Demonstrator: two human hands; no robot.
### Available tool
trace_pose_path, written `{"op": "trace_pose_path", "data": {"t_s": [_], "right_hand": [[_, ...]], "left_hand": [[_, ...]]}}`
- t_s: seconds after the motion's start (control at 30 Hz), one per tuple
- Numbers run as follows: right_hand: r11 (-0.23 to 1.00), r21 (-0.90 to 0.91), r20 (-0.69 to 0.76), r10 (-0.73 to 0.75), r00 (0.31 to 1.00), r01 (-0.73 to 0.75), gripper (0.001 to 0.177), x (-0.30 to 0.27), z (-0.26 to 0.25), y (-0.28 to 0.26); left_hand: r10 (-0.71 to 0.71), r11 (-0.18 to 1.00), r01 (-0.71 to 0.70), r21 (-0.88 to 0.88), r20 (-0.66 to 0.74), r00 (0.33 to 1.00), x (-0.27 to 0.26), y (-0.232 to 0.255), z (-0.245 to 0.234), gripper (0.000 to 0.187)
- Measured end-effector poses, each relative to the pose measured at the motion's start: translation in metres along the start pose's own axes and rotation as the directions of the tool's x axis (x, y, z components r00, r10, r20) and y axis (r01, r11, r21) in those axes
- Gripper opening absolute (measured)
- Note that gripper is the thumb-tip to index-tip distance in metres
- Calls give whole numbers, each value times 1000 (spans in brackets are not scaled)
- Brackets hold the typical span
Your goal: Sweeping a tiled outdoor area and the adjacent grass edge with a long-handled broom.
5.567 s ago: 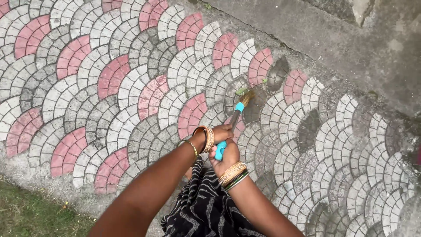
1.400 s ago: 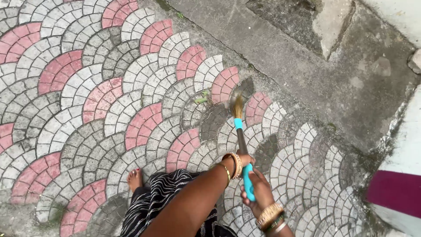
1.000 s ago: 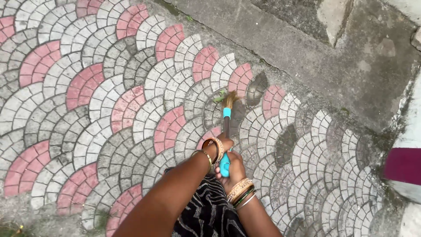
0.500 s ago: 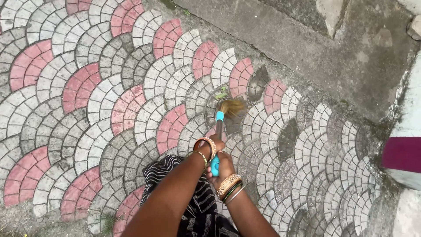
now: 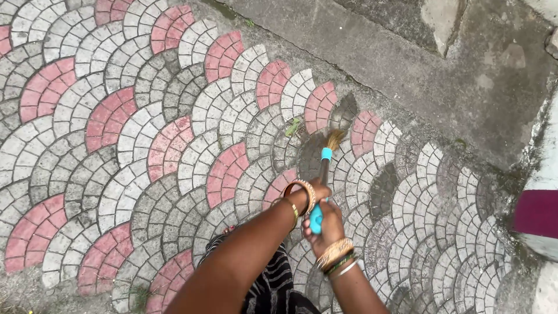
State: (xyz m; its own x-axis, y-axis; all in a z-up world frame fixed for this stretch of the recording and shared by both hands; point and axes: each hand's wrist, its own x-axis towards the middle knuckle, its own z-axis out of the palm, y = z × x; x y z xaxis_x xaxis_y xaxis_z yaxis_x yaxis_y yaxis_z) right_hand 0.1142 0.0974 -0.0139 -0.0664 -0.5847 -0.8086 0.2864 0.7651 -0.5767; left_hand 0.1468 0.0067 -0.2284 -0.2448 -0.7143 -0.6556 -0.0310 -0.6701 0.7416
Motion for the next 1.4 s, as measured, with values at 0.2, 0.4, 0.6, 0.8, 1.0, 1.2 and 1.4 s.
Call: {"op": "trace_pose_path", "data": {"t_s": [0.2,0.4,0.6,0.8,1.0,1.2,1.4], "right_hand": [[990,78,173,99,980,-114,20,77,-10,-18],[999,6,23,37,999,-37,17,-28,56,5],[997,55,5,58,998,-59,20,-26,69,57],[957,201,70,198,978,-208,27,3,85,101],[995,82,-149,61,987,-49,32,-81,216,128],[998,60,-28,26,999,-24,40,-71,290,130],[988,-62,221,148,964,-138,21,-3,271,117]], "left_hand": [[58,998,-56,42,-57,997,90,-35,-16,53],[189,976,-168,141,-152,970,-36,8,-72,54],[24,960,-28,277,18,1000,-42,-46,-91,59],[-37,898,49,437,-36,999,-69,-49,-123,53],[110,945,-128,300,76,991,-153,-37,-219,66],[204,948,-141,284,-208,957,-192,5,-316,70],[-47,990,-24,-138,-491,870,-143,-20,-347,88]]}}
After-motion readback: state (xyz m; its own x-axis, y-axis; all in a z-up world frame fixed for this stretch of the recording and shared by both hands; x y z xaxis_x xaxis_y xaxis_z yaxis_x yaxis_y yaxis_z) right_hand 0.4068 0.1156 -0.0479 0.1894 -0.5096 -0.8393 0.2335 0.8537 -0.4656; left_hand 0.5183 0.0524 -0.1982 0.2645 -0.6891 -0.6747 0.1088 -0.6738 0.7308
